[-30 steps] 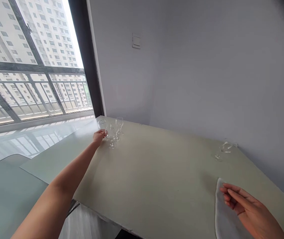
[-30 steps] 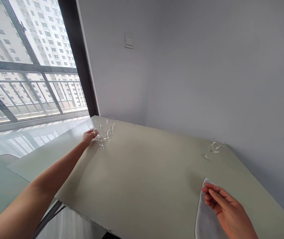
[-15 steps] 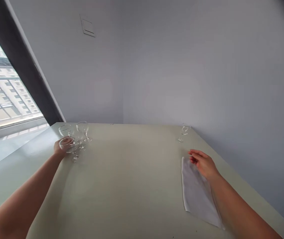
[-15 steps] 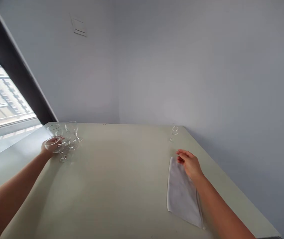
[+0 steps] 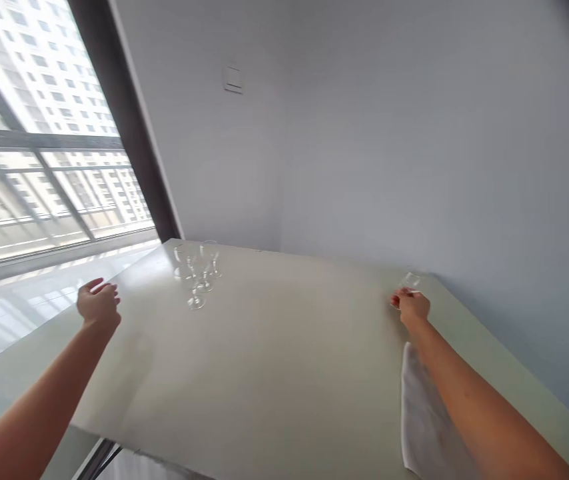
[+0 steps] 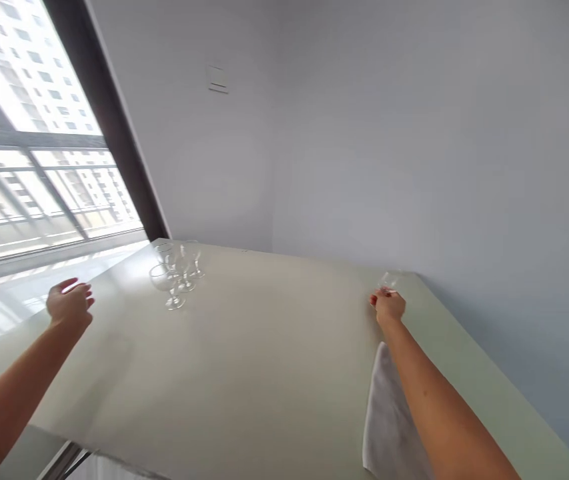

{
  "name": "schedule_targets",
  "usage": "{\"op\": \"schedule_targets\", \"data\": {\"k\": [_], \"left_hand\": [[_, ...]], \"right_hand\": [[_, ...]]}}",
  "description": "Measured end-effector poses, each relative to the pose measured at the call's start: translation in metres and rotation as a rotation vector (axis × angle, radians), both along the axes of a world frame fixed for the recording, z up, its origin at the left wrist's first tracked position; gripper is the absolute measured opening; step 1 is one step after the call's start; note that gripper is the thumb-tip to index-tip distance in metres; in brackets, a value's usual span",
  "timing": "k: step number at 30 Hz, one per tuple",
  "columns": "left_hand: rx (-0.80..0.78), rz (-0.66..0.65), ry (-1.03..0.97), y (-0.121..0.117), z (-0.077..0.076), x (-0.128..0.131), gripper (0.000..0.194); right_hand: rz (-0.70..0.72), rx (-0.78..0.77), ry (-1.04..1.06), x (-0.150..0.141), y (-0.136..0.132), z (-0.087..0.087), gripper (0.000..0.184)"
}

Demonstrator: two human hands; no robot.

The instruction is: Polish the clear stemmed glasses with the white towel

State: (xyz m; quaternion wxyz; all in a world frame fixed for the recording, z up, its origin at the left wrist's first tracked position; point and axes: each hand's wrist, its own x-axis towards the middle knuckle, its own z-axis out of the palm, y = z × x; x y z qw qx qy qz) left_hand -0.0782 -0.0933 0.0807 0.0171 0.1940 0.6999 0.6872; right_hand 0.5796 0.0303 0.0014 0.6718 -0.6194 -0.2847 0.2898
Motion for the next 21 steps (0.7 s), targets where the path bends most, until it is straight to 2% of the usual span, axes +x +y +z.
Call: {"op": "schedule_targets", "data": {"k": [2,4,7,8,9,11,12,14,16,18,21], "left_hand": [[0.051,-0.029,-0.038,-0.012,0.002,0.005,0.036],[0.088,-0.108,-0.049,-0.021,-0.002,0.027,0.036],[0.066,-0.338,-0.06,-0.034,-0.013,0.089,0.025],[0.036,-0.453,-0.07,-0.039,-0.017,0.114,0.022],[-0.025,-0.66,-0.099,-0.045,-0.02,0.141,0.021],[-0.129,-0.982,-0.139,-0.059,-0.024,0.189,0.025],[-0.156,-1.106,-0.143,-0.067,-0.025,0.21,0.028],[-0.143,-1.259,-0.202,-0.083,-0.024,0.241,0.034],[-0.121,-1.317,-0.314,-0.096,-0.025,0.256,0.033],[-0.099,-1.292,-0.362,-0.1,-0.027,0.254,0.028],[-0.045,-1.08,-0.27,-0.089,-0.03,0.216,0.028]], "right_hand": [[0.016,0.031,-0.009,-0.029,-0.007,0.006,0.028],[0.142,0.078,-0.021,-0.069,-0.026,0.017,0.033],[0.54,0.149,-0.032,-0.143,-0.075,0.041,0.041],[0.66,0.148,-0.026,-0.169,-0.095,0.049,0.042],[0.778,0.136,-0.023,-0.193,-0.115,0.056,0.044],[0.985,0.1,-0.004,-0.234,-0.151,0.067,0.048],[1.06,0.087,-0.008,-0.25,-0.166,0.069,0.048],[1.18,0.078,-0.038,-0.273,-0.189,0.068,0.045],[1.236,0.082,-0.088,-0.286,-0.202,0.063,0.039],[1.237,0.083,-0.145,-0.291,-0.209,0.059,0.038],[1.191,0.064,-0.226,-0.283,-0.216,0.059,0.045]]}}
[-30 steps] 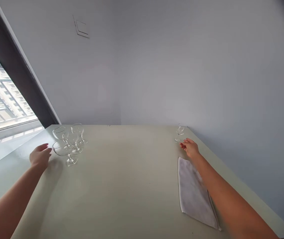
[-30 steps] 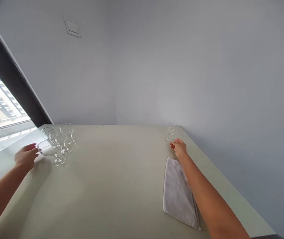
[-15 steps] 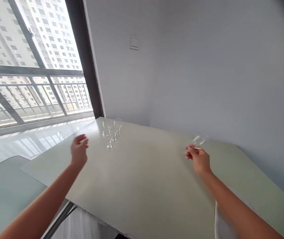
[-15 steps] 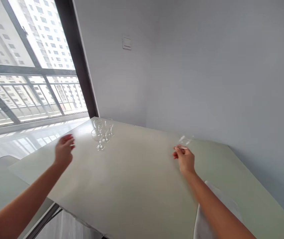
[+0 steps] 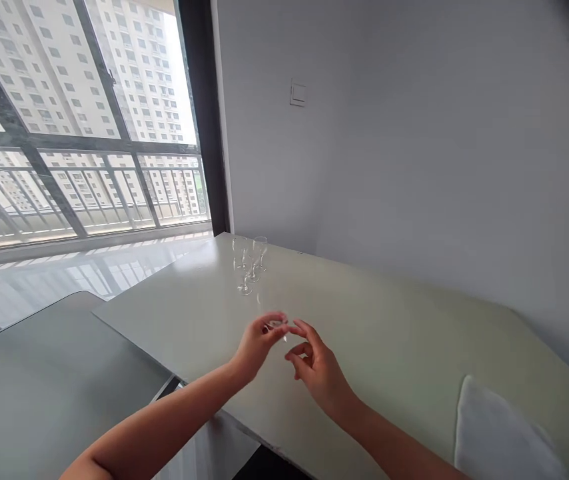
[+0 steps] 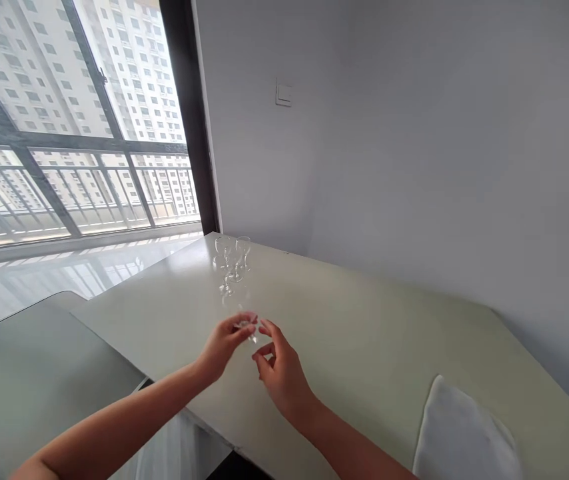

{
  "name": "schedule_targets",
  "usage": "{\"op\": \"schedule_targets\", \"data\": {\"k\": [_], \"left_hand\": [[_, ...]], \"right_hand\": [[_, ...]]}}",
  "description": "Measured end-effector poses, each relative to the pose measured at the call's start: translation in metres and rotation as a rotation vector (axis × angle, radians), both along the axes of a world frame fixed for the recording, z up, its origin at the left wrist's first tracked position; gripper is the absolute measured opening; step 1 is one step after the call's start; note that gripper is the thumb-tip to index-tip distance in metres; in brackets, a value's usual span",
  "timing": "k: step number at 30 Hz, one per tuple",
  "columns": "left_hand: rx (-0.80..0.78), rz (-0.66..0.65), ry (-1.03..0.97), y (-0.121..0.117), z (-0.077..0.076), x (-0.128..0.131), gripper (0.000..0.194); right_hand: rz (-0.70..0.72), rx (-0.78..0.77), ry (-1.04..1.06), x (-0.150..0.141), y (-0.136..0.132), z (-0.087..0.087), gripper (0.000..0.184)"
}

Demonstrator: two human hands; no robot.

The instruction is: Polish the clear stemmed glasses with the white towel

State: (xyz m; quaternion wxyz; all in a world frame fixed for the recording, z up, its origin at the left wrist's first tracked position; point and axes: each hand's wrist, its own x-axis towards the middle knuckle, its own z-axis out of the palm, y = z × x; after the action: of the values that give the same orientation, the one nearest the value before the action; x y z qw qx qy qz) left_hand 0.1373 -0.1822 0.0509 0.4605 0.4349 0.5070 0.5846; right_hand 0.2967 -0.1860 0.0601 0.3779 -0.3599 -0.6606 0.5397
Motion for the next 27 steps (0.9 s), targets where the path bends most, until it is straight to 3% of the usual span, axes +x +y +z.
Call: {"op": "schedule_targets", "data": {"k": [5,7,9,13,18,27], "left_hand": [[0.133,0.611,0.109,0.049,0.005,-0.125,0.042],[0.092,0.616,0.123,0.069,0.005,-0.167,0.045],[0.035,0.565,0.13,0.087,0.0,-0.193,0.047],[-0.018,0.508,0.162,0.12,-0.015,-0.206,0.05],[-0.042,0.485,0.226,0.152,-0.031,-0.201,0.05],[-0.064,0.498,0.292,0.167,-0.049,-0.195,0.047]], "right_hand": [[-0.095,-0.037,0.014,0.053,-0.012,-0.005,0.042],[-0.2,-0.044,0.018,0.077,-0.016,-0.014,0.04],[-0.343,-0.033,-0.005,0.096,-0.021,-0.025,0.039],[-0.545,-0.018,-0.018,0.106,-0.033,-0.036,0.038],[-0.599,0.044,0.012,0.092,-0.042,-0.034,0.033],[-0.646,0.136,-0.207,0.091,-0.037,-0.048,0.033]]}}
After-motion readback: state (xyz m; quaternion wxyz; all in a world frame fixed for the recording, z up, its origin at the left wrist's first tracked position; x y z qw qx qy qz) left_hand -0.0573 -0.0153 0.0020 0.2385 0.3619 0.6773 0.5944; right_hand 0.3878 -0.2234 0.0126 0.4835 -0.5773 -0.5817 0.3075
